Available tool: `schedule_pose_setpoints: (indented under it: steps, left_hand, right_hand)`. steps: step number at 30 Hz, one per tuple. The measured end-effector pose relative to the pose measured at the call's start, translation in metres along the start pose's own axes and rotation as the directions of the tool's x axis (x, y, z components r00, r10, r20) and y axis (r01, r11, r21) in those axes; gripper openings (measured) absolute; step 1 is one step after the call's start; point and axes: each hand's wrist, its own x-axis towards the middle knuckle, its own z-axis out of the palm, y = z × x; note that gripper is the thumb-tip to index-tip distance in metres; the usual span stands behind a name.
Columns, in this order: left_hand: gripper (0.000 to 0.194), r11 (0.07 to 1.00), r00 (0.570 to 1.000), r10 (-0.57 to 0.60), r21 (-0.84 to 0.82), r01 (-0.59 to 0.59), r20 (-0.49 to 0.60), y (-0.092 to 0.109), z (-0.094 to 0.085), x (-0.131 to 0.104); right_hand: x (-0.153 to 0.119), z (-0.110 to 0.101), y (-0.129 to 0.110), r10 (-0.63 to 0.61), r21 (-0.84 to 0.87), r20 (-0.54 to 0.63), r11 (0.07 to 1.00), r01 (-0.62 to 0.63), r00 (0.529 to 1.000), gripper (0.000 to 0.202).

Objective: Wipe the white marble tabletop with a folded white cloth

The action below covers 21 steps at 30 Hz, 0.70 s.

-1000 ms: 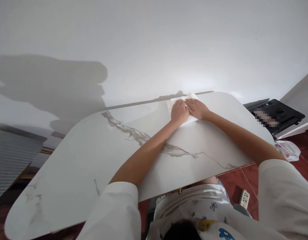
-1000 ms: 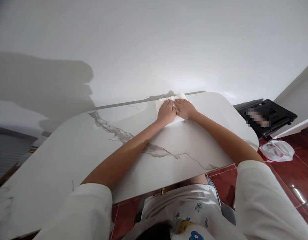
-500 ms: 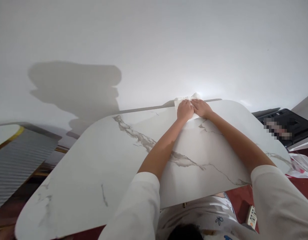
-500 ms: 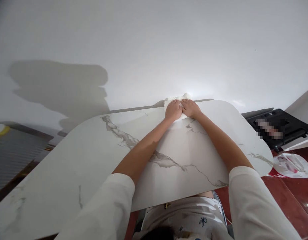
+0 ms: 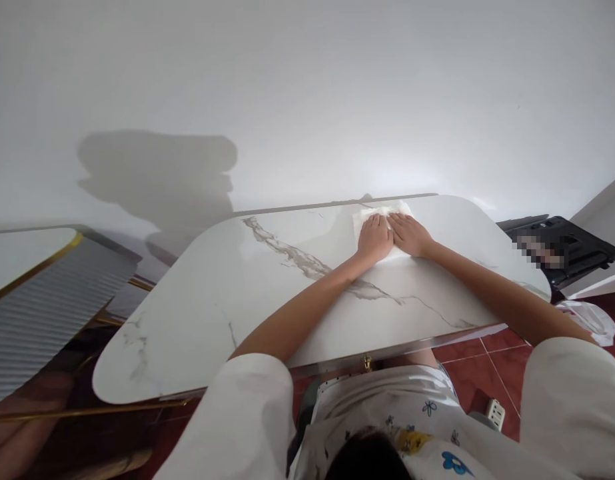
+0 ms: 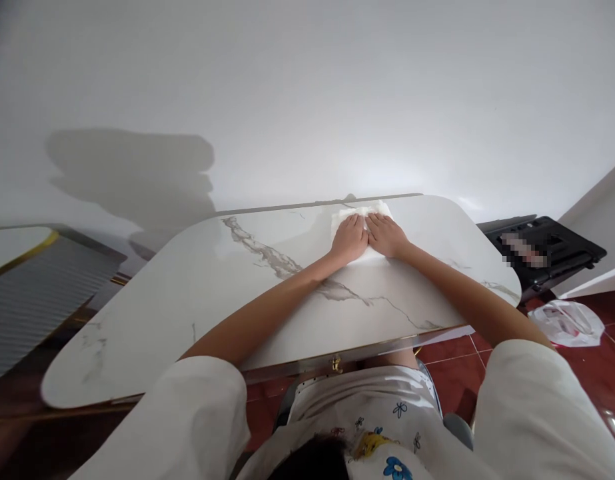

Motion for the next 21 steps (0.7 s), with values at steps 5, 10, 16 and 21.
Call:
schedule_pose_setpoints:
  steps: [5, 10, 16, 21]
  left_hand:
    - [0.053, 1.0, 0.993, 0.023, -0.006, -0.022, 0.114, 0.027, -0.022, -0.067]
    - [0.059, 0.995, 0.97, 0.013, -0.095, 0.01, 0.243, 0.05, -0.04, -0.123]
    - [0.066, 0.96, 0.931, -0.047, -0.242, 0.143, 0.362, 0.074, -0.053, -0.148]
    - [0.071, 0.937, 0.925, -0.03, -0.311, 0.157, 0.378, 0.102, -0.045, -0.134]
  right_hand:
    - [-0.064, -0.022, -0.039, -0.047, 0.01, 0.024, 0.999, 0.046, 0.999, 0.057]
    - [-0.125, -0.037, -0.072, -0.072, 0.028, -0.035, 0.997, 0.073, 0.997, 0.056]
    - [-0.16, -0.051, -0.08, -0.096, 0.071, -0.037, 0.993, 0.098, 0.995, 0.056]
    - [-0.175, -0.056, -0.052, -0.058, 0.067, -0.009, 0.996, 0.058, 0.998, 0.058]
